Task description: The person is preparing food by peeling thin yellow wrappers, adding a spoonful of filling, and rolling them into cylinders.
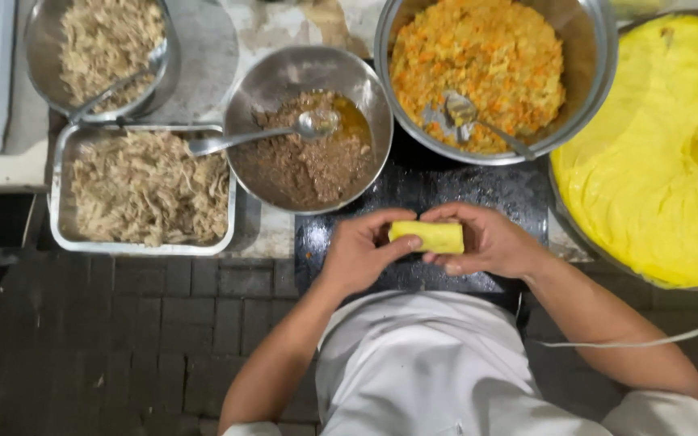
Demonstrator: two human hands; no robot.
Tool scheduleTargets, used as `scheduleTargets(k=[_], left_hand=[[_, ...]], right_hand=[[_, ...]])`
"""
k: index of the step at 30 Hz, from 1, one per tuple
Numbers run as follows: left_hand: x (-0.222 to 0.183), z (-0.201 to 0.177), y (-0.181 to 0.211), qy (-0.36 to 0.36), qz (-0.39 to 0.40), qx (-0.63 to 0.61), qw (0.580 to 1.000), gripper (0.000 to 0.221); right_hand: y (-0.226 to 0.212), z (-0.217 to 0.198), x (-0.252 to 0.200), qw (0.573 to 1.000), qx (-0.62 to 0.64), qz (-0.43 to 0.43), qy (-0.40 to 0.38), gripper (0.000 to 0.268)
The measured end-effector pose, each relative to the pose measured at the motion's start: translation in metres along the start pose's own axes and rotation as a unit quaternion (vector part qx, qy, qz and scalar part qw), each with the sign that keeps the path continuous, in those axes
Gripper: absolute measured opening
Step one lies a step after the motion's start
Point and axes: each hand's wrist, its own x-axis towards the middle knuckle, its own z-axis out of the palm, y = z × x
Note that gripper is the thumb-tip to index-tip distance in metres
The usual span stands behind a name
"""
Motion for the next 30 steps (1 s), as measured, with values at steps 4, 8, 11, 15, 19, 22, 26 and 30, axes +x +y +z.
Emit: scheduleTargets(k=[4, 8, 11, 15, 19, 22, 26, 30], left_hand=[[-0.004, 0.007, 0.006, -0.025, -0.015, 0.012, 0.999, 0.04], [0.0, 0.011, 0.046, -0.064, 0.126, 0.107, 0.984, 0.037], [0.001, 0.005, 0.066, -0.117, 0.186, 0.2, 0.955, 0.038], [0.001, -0.008, 0.035, -0.058, 0.226, 0.325, 0.916, 0.046], [0.0, -0.001, -0.012, 0.047, 0.223, 0.479, 0.848, 0.044], [0.0, 0.006, -0.028, 0.045, 0.114, 0.551, 0.826, 0.057], [0.007, 0.005, -0.048, 0.06, 0.091, 0.603, 0.791, 0.068], [0.016, 0.009, -0.074, 0.089, 0.065, 0.636, 0.764, 0.072]], right_hand=[[0.02, -0.007, -0.001, 0.984, 0.175, 0.021, 0.005, 0.075], [0.033, -0.014, -0.008, 0.981, 0.189, 0.046, -0.013, 0.068], [-0.01, -0.017, -0.008, 0.983, 0.139, 0.116, 0.014, 0.065], [-0.071, -0.049, -0.009, 0.992, -0.052, 0.113, 0.013, 0.059], [-0.158, -0.094, 0.002, 0.99, -0.135, -0.024, 0.015, 0.06], [-0.235, -0.097, 0.046, 0.882, -0.213, 0.16, 0.388, 0.04], [-0.256, -0.184, 0.122, 0.916, -0.207, 0.016, 0.342, 0.032], [-0.233, -0.285, 0.206, 0.898, -0.237, -0.025, 0.37, 0.028]])
